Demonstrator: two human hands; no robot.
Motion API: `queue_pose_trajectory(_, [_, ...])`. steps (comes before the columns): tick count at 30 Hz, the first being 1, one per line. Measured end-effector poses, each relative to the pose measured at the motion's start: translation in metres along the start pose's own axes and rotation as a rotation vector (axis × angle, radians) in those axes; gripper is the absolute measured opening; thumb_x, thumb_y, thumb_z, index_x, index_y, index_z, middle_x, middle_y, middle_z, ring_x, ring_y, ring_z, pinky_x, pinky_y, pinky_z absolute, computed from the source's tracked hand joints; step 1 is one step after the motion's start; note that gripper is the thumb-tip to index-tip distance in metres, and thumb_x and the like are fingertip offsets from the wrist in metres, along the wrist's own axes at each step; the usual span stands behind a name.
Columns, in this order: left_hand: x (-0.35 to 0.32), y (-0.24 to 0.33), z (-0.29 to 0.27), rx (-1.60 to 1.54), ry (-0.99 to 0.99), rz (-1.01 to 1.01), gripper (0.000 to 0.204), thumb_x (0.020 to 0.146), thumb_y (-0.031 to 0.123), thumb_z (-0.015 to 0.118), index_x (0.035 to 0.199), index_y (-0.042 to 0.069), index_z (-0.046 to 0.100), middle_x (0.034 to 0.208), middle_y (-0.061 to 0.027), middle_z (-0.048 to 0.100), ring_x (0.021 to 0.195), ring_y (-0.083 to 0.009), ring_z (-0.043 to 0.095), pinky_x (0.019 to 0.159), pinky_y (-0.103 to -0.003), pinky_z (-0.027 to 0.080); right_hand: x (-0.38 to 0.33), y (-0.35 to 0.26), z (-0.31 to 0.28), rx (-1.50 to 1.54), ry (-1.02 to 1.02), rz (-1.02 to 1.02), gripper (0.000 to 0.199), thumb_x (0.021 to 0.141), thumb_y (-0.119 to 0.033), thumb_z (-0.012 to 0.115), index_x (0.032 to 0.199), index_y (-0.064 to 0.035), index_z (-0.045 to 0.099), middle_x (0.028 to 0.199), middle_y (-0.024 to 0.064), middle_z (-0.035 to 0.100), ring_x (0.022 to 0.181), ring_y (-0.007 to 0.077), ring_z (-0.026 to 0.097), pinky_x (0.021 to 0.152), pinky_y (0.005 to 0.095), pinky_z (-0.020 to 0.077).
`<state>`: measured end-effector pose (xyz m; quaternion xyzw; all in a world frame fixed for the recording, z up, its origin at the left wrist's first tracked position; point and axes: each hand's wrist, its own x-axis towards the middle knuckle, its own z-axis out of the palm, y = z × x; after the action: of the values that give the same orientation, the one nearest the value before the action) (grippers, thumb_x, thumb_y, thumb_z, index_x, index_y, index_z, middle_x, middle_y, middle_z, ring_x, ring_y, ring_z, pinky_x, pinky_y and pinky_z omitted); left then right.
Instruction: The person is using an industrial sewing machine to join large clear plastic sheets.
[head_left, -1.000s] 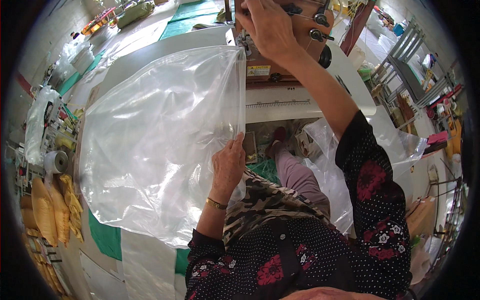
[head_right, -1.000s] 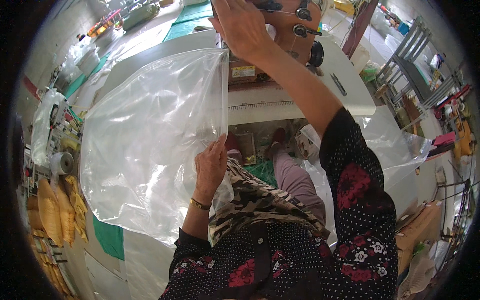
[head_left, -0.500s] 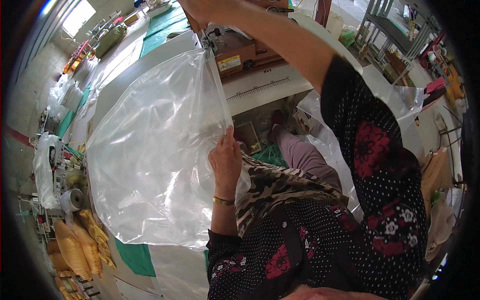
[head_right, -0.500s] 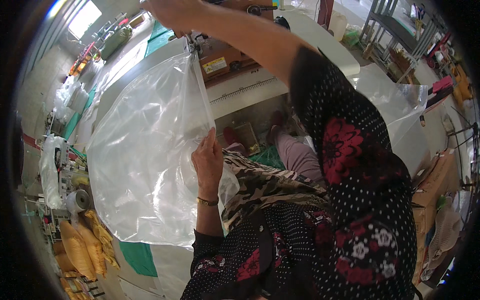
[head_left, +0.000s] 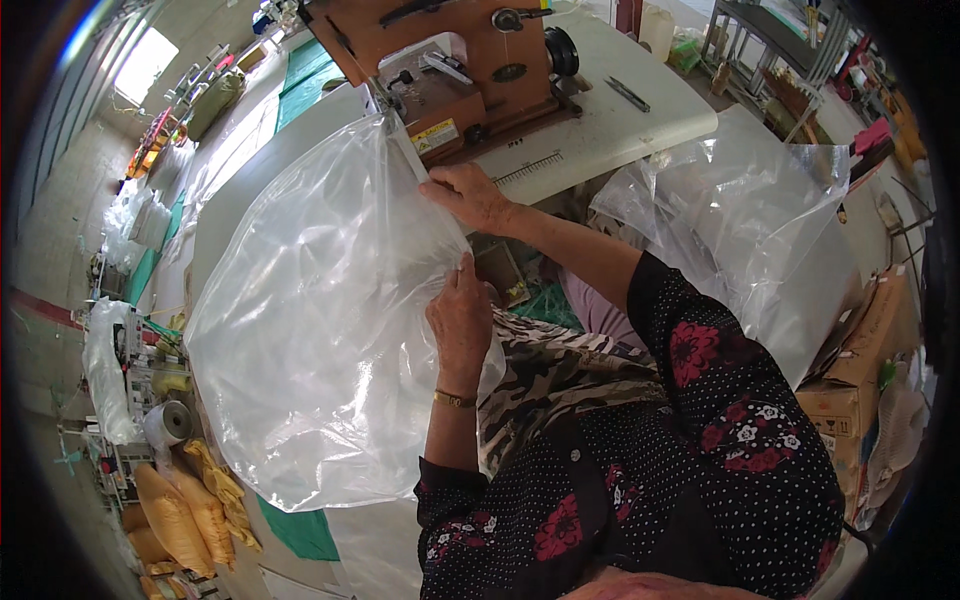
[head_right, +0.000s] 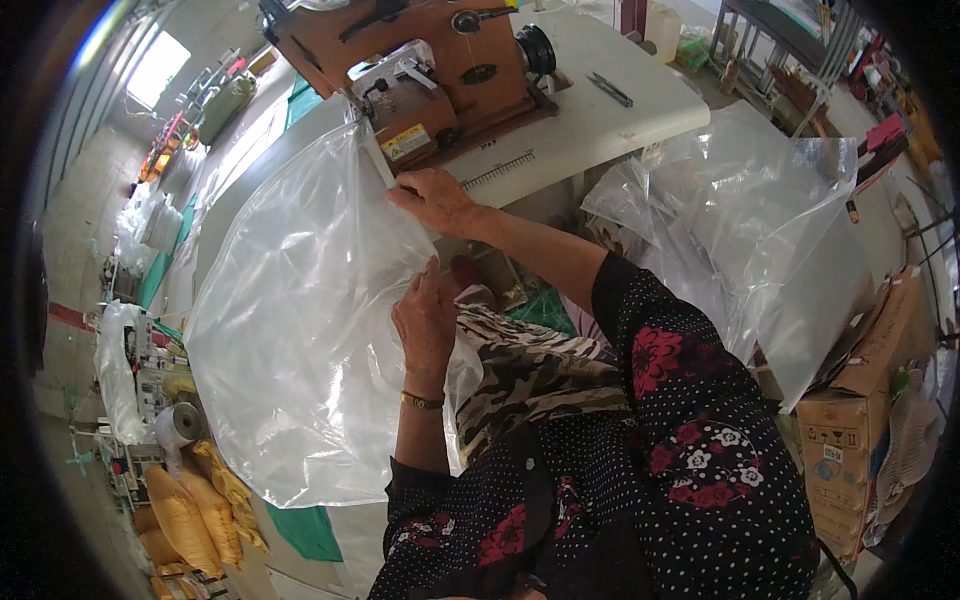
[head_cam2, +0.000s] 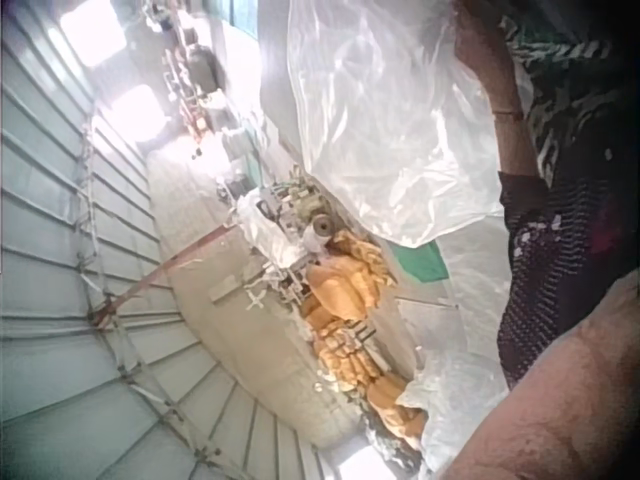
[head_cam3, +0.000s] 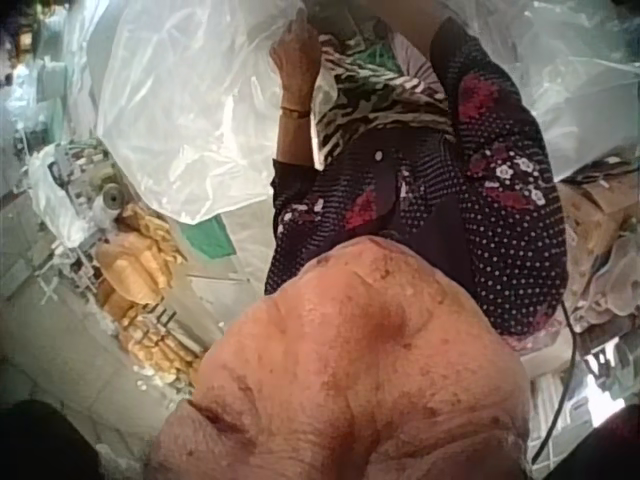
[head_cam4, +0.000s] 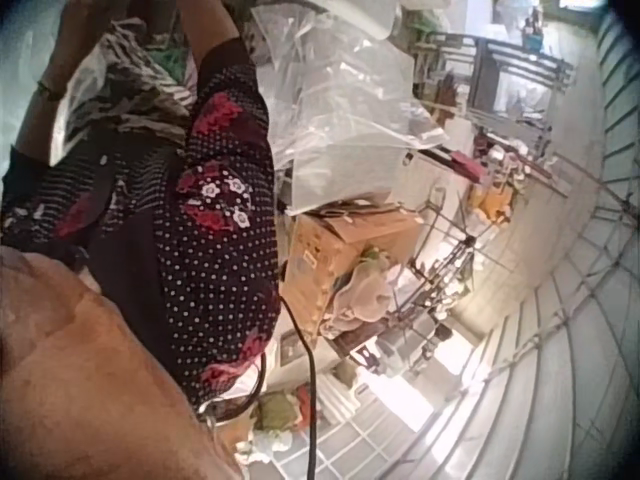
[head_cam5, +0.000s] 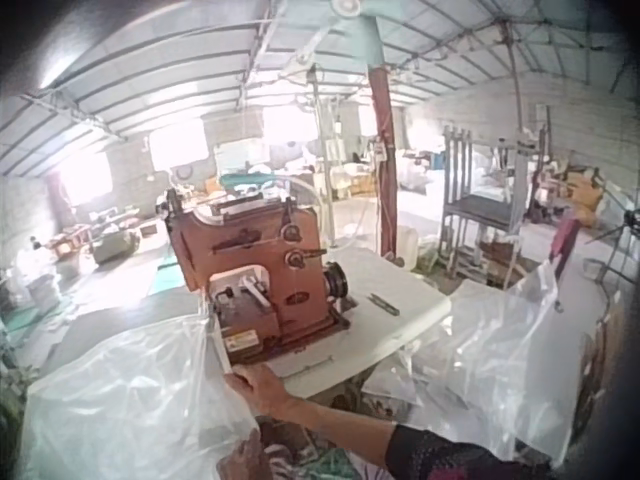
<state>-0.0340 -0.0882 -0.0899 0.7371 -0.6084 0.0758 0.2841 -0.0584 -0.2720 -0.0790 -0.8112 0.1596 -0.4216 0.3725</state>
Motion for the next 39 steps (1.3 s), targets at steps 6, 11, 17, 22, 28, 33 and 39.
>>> queue_pose_trajectory(6, [0.036,-0.01,0.003,0.065,0.053,-0.023,0.032,0.082,0.003,0.055,0.113,0.002,0.062,0.082,-0.0163,0.063,0.07,-0.035,0.062,0.06,-0.043,0.049,0.007,0.009,0.005,0.039,0.11,0.014,0.037,0.089,-0.033,0.056,0.074,0.0011,0.058,0.068,0.0209,0.057,0.07,0.04,0.057,0.066,0.046,0.0435])
queue_pose_trajectory(11, [0.077,-0.013,-0.001,0.058,0.076,-0.015,0.028,0.083,0.003,0.054,0.108,0.004,0.065,0.082,-0.0191,0.063,0.071,-0.0377,0.062,0.062,-0.046,0.049,0.014,0.008,0.008,0.094,0.17,0.142,0.039,0.09,-0.034,0.055,0.075,0.0023,0.06,0.069,0.0225,0.058,0.069,0.0407,0.058,0.065,0.0454,0.0442])
queue_pose_trajectory(17, [0.121,-0.025,0.0,0.149,0.087,-0.001,0.026,0.085,0.006,0.053,0.109,0.003,0.064,0.081,-0.0207,0.063,0.074,-0.0399,0.062,0.064,-0.047,0.049,0.015,0.003,0.007,0.165,0.261,0.12,0.039,0.094,-0.032,0.053,0.077,0.0016,0.06,0.065,0.021,0.057,0.06,0.035,0.058,0.059,0.0404,0.0449])
queue_pose_trajectory(22, [0.143,-0.032,0.002,0.247,0.183,0.033,0.022,0.088,0.013,0.055,0.107,0.005,0.062,0.084,-0.0178,0.065,0.075,-0.0377,0.065,0.065,-0.046,0.051,0.017,0.011,0.008,0.011,0.195,0.041,0.03,0.094,-0.028,0.051,0.087,-0.0011,0.062,0.073,0.021,0.063,0.071,0.0347,0.064,0.067,0.041,0.0493])
queue_pose_trajectory(28, [0.107,-0.017,-0.005,-0.017,0.299,0.015,0.052,0.088,0.015,0.056,0.135,-0.002,0.042,0.109,-0.0233,0.06,0.095,-0.0375,0.061,0.08,-0.045,0.049,0.012,0.005,0.01,0.098,0.234,0.109,0.025,0.092,-0.026,0.053,0.087,-0.0022,0.057,0.074,0.0177,0.063,0.07,0.0351,0.062,0.065,0.0431,0.0487])
queue_pose_trajectory(33, [0.0,0.003,0.013,-0.033,0.299,-0.047,0.068,0.082,0.011,0.062,0.141,-0.003,0.031,0.134,-0.0243,0.042,0.123,-0.0421,0.04,0.102,-0.049,0.035,-0.026,0.006,0.006,0.071,0.151,-0.093,0.027,0.092,-0.028,0.055,0.09,-0.0002,0.054,0.078,0.018,0.063,0.07,0.0361,0.061,0.064,0.0418,0.0467])
queue_pose_trajectory(39, [-0.122,0.003,0.025,0.091,0.205,-0.231,0.066,0.085,0.013,0.062,0.141,-0.001,0.032,0.14,-0.0234,0.036,0.13,-0.0408,0.035,0.106,-0.05,0.029,-0.131,0.004,0.028,0.371,0.014,0.187,0.028,0.093,-0.028,0.058,0.096,-0.0011,0.053,0.08,0.0127,0.062,0.073,0.0211,0.061,0.068,0.0347,0.0468])
